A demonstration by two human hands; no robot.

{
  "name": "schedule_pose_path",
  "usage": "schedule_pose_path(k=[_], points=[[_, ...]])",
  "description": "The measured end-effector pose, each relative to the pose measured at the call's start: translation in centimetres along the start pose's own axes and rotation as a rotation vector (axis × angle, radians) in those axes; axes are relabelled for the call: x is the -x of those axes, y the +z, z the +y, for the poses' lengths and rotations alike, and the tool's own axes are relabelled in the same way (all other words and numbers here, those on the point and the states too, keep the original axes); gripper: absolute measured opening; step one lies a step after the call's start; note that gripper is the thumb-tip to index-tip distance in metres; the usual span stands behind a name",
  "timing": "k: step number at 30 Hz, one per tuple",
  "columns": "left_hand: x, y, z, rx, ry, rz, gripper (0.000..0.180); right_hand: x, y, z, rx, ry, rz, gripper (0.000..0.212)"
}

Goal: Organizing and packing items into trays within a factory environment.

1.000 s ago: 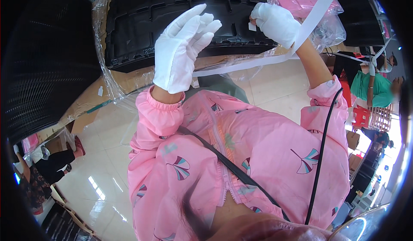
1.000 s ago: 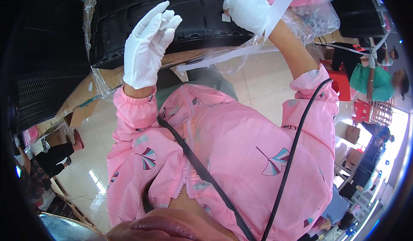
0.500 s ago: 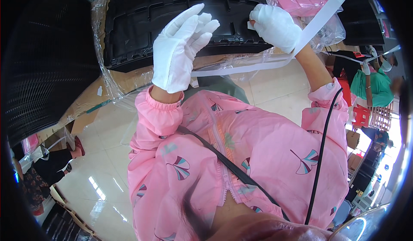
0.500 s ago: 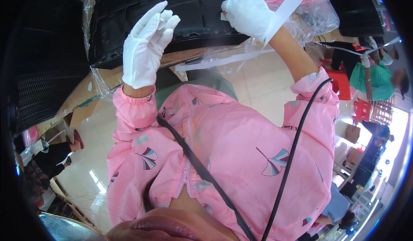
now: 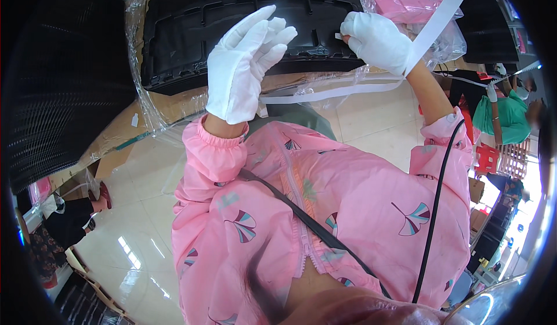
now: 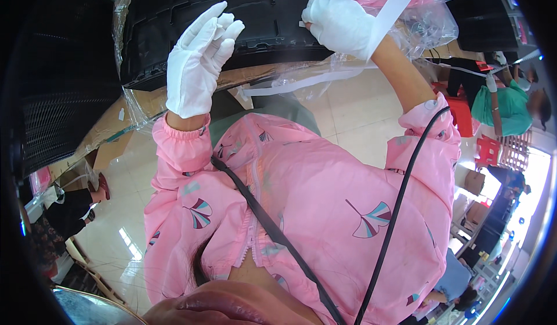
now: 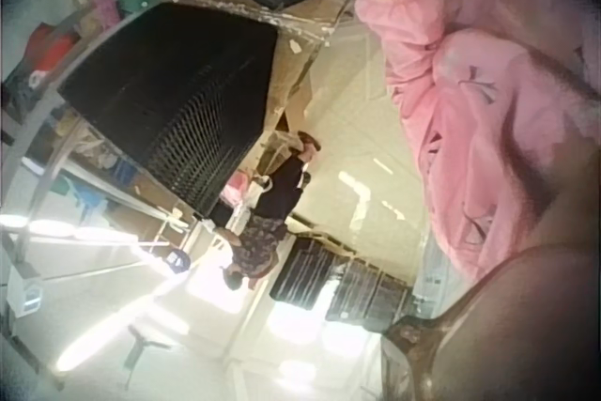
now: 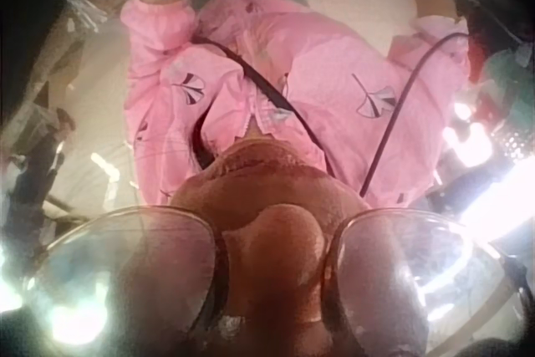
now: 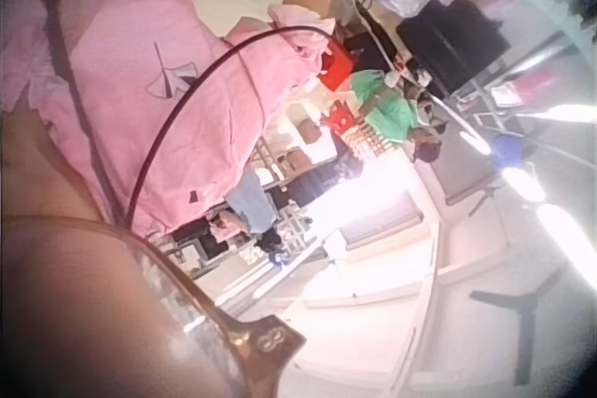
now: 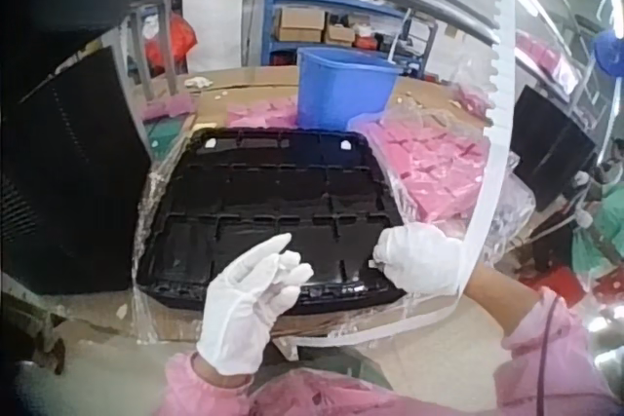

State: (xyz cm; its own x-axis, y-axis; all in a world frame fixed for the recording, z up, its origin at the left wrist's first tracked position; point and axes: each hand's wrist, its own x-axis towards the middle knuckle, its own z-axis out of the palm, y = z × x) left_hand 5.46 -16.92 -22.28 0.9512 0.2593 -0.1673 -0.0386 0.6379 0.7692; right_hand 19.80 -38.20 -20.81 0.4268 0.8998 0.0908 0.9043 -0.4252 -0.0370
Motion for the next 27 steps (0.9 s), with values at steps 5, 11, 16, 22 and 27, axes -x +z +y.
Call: schedule_pose_path(k=[5,11,16,22,27], points=[[-0.3,0.7,0.1,-0.016,-0.043,-0.051,0.031,0.3,-1.6,-0.3,-0.201,0.033,0.029,0.005],[-1.0,1.8,0.7,-0.063,-0.07,-0.115,0.03,-0.4,-1.2,-0.5,-0.109,0.182,-0.117,0.012],[-1.5,1.5,0.3,-0.046,-0.061,-0.127,0.03,-1.7,-0.3,0.7,-0.008,0.079,-0.098,0.013],[-1.5,1.2,0.1,-0.033,-0.067,-0.133,0.03,-1.7,-0.7,0.0,0.039,0.072,-0.179,0.013],[-1.6,1.0,0.1,-0.03,-0.068,-0.106,0.03,-1.1,-1.1,-0.2,-0.009,0.071,-0.211,0.013]])
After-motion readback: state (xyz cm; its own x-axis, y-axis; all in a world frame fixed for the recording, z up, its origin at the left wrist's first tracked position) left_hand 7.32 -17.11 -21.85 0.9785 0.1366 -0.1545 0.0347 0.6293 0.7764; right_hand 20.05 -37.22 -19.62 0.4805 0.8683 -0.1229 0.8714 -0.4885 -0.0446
